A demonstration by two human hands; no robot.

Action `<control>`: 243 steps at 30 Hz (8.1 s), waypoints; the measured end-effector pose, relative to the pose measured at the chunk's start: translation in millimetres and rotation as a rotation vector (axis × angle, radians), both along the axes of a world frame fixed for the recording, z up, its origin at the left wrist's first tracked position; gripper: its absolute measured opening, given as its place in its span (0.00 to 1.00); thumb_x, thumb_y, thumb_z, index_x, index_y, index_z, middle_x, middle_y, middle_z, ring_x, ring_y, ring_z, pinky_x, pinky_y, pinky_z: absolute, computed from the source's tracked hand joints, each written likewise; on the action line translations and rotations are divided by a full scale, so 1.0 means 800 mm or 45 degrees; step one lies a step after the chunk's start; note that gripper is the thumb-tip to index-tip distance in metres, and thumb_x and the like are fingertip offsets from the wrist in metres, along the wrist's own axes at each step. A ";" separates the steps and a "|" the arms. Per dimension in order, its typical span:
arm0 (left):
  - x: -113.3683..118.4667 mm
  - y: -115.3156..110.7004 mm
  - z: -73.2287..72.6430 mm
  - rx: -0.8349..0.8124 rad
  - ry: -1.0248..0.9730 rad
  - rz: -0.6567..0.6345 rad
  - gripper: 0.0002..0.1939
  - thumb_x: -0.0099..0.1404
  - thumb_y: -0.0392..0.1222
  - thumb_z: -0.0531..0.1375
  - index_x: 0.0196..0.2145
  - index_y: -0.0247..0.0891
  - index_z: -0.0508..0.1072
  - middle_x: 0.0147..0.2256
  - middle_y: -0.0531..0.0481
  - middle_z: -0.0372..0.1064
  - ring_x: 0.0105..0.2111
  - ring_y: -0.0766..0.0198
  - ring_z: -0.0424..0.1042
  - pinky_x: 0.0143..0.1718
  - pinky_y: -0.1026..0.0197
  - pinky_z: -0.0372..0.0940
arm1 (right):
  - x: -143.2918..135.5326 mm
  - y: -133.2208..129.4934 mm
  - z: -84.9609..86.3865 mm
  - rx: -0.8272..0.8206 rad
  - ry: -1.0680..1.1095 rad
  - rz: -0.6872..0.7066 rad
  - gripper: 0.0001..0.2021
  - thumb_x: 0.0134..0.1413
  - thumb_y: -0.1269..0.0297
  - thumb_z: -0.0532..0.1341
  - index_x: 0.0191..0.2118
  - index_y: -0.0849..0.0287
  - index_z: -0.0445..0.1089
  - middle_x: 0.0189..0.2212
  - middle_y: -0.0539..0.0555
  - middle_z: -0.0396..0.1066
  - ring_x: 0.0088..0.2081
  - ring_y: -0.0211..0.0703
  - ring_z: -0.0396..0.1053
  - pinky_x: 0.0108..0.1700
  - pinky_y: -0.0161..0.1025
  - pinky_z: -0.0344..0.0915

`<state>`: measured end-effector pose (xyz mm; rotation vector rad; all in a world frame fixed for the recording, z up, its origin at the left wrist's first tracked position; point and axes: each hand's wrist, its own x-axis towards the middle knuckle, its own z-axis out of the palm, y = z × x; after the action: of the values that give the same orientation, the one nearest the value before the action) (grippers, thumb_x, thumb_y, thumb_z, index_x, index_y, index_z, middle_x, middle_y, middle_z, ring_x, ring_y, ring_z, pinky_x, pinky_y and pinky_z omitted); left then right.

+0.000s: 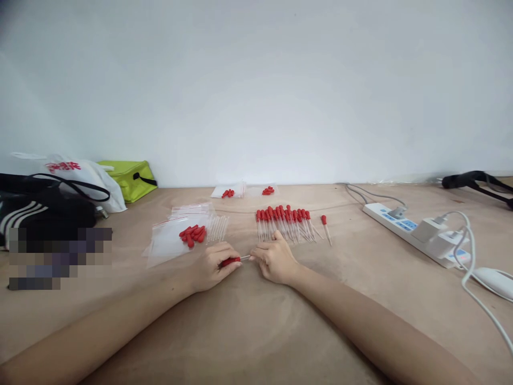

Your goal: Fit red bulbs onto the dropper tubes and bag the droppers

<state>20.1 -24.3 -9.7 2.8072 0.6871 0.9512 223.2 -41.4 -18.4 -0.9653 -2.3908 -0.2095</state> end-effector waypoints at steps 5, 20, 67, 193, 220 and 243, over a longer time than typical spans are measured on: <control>0.002 0.001 0.000 -0.012 0.030 -0.023 0.08 0.61 0.38 0.52 0.29 0.33 0.68 0.25 0.48 0.65 0.26 0.66 0.63 0.29 0.64 0.60 | -0.004 0.000 0.000 -0.026 -0.031 -0.008 0.12 0.54 0.68 0.49 0.25 0.60 0.66 0.21 0.49 0.66 0.24 0.33 0.55 0.32 0.37 0.39; -0.001 0.008 0.004 -0.127 0.023 0.124 0.07 0.61 0.40 0.53 0.33 0.37 0.69 0.28 0.50 0.66 0.30 0.64 0.66 0.34 0.62 0.62 | -0.009 0.002 0.019 0.147 -0.234 -0.091 0.11 0.54 0.66 0.51 0.27 0.59 0.69 0.27 0.52 0.68 0.32 0.39 0.57 0.34 0.40 0.40; -0.111 0.094 0.056 -0.915 -0.131 0.918 0.13 0.44 0.48 0.62 0.22 0.36 0.66 0.19 0.53 0.66 0.19 0.64 0.66 0.23 0.64 0.59 | -0.109 0.066 0.007 -0.353 0.281 -0.601 0.11 0.53 0.64 0.50 0.36 0.59 0.68 0.34 0.55 0.71 0.39 0.42 0.65 0.40 0.40 0.49; -0.037 0.030 0.001 0.084 -0.088 0.802 0.12 0.54 0.39 0.57 0.39 0.39 0.68 0.36 0.47 0.66 0.39 0.56 0.62 0.41 0.55 0.57 | -0.032 0.075 0.036 -0.428 0.070 -1.140 0.10 0.48 0.68 0.50 0.37 0.61 0.64 0.29 0.59 0.72 0.33 0.50 0.68 0.36 0.43 0.46; -0.040 0.077 -0.006 -0.345 0.127 0.829 0.19 0.63 0.44 0.46 0.43 0.35 0.71 0.47 0.44 0.66 0.48 0.58 0.63 0.51 0.57 0.55 | -0.113 0.075 0.014 -0.436 0.061 -0.784 0.14 0.52 0.61 0.49 0.29 0.60 0.70 0.30 0.57 0.73 0.33 0.44 0.68 0.39 0.43 0.46; -0.054 0.072 0.017 -0.193 0.095 0.862 0.16 0.51 0.54 0.58 0.28 0.38 0.69 0.33 0.50 0.67 0.37 0.58 0.65 0.39 0.59 0.59 | -0.098 0.066 0.017 -0.509 0.107 -0.836 0.16 0.48 0.65 0.50 0.43 0.60 0.65 0.36 0.58 0.71 0.37 0.47 0.67 0.41 0.44 0.45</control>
<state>-22.8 33.4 4.2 2.5046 1.7017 0.8127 145.0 11.2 -4.6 -1.8880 -1.9966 0.0787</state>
